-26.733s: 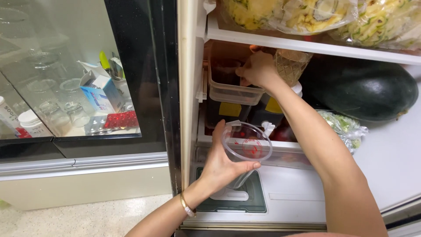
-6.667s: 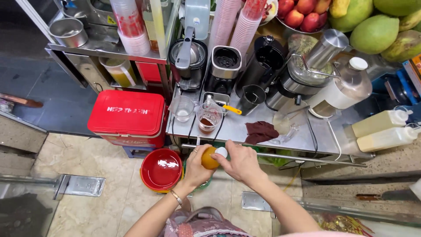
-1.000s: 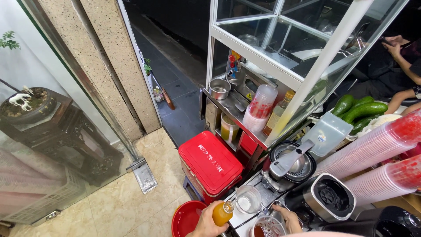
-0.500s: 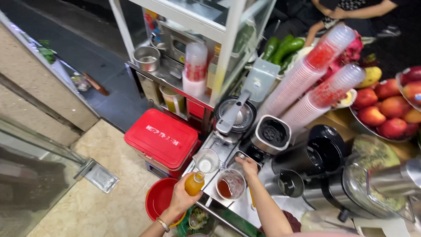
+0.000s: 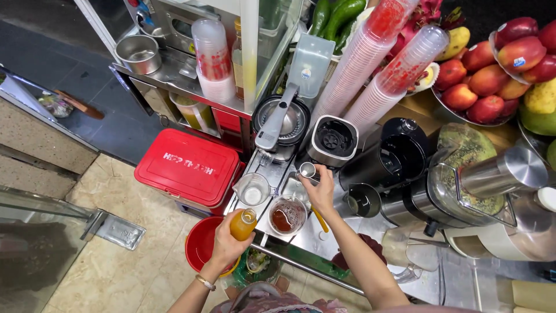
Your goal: Preparing and packaging multiple flavored beverages from a refrigerator and service counter.
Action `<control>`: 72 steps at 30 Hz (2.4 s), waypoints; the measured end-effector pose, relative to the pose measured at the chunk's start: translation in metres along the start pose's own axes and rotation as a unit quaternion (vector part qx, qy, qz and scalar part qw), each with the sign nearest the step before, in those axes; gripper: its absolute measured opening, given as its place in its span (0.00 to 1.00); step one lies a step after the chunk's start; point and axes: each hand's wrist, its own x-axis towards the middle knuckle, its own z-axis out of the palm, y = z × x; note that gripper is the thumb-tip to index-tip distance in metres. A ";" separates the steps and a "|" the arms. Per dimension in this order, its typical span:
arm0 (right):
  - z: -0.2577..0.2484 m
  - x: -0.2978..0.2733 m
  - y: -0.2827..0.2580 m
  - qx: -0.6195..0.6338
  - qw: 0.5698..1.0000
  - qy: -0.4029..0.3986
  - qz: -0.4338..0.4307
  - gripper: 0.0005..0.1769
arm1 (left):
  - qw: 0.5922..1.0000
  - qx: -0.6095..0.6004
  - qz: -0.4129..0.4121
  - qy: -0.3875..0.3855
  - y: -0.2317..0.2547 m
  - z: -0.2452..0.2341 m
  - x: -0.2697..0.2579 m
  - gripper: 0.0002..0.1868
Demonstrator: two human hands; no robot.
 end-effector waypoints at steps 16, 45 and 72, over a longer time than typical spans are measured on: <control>-0.060 -0.106 -0.077 -0.010 0.991 0.002 -0.131 0.26 | 0.957 0.171 0.179 -0.150 0.054 0.005 0.040 0.35; -0.052 -0.115 -0.064 0.095 0.995 0.019 -0.018 0.25 | 0.902 0.301 0.249 -0.184 0.088 0.005 0.055 0.34; -0.043 -0.106 -0.068 0.123 0.992 0.020 0.024 0.24 | 0.901 0.303 0.256 -0.174 0.098 -0.001 0.066 0.32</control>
